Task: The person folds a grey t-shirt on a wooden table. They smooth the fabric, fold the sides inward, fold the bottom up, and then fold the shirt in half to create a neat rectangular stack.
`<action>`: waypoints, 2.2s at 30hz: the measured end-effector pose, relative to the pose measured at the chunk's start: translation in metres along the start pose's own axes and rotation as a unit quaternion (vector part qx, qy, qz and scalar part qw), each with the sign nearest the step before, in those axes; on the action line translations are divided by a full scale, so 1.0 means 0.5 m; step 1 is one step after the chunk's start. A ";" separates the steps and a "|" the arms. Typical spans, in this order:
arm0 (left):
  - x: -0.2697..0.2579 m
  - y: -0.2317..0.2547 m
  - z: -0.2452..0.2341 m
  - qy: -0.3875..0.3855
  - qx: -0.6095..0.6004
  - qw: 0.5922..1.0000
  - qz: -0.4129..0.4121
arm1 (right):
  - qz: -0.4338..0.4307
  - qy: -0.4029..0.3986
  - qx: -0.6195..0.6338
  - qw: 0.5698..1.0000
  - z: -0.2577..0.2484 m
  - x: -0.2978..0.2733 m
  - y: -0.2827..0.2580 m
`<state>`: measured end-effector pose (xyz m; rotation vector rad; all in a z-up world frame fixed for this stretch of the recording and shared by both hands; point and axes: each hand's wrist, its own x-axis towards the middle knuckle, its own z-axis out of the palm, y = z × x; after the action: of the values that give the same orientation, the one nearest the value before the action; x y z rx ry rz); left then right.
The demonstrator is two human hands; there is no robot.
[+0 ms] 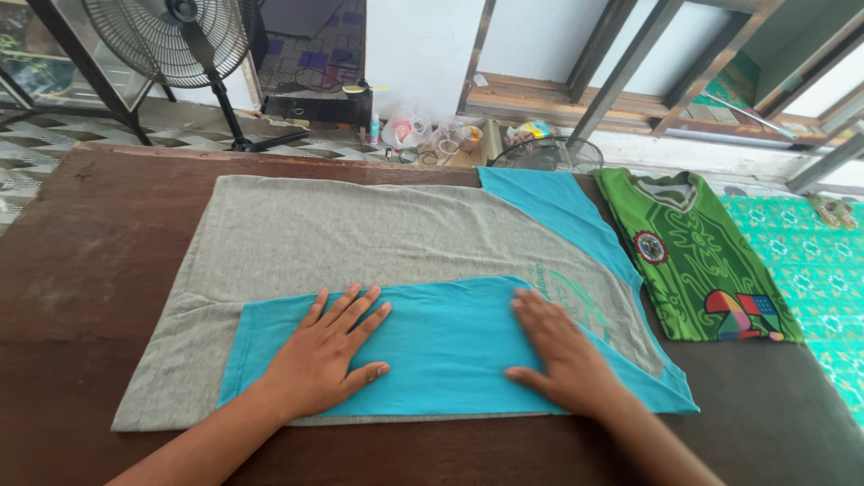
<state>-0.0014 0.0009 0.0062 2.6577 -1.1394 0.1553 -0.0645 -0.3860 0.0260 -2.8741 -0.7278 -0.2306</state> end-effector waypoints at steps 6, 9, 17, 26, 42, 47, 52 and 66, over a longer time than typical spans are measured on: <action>0.001 0.001 -0.001 0.009 0.010 1.000 0.003 | 0.073 -0.003 -0.012 0.997 -0.033 -0.090 0.075; 0.001 0.000 -0.001 0.001 0.011 1.000 -0.010 | 0.081 0.002 -0.018 0.997 -0.027 -0.094 0.075; -0.103 -0.103 0.010 0.019 0.115 0.987 -0.110 | 0.081 0.009 -0.024 0.996 -0.020 -0.102 0.082; -0.269 -0.184 -0.020 -0.010 0.076 0.951 -0.299 | 0.057 0.027 -0.015 0.998 -0.015 -0.116 0.075; 0.297 -0.067 0.005 0.060 -0.031 0.996 -0.056 | 0.010 0.085 -0.003 0.996 0.025 0.225 0.152; 0.431 -0.012 0.115 0.065 -0.016 0.996 -0.063 | 0.046 0.102 -0.022 0.993 0.150 0.316 0.193; 0.438 -0.031 0.173 0.040 -0.037 0.996 -0.074 | 0.064 0.074 0.022 0.995 0.165 0.300 0.208; 0.414 -0.199 0.097 0.248 -0.032 0.952 -0.179 | 0.077 0.077 0.063 0.992 0.144 0.296 0.198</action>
<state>0.2132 -0.0905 -0.0189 2.5005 -0.4884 0.6576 0.1193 -0.3898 -0.0284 -2.7388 -0.4738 -0.3663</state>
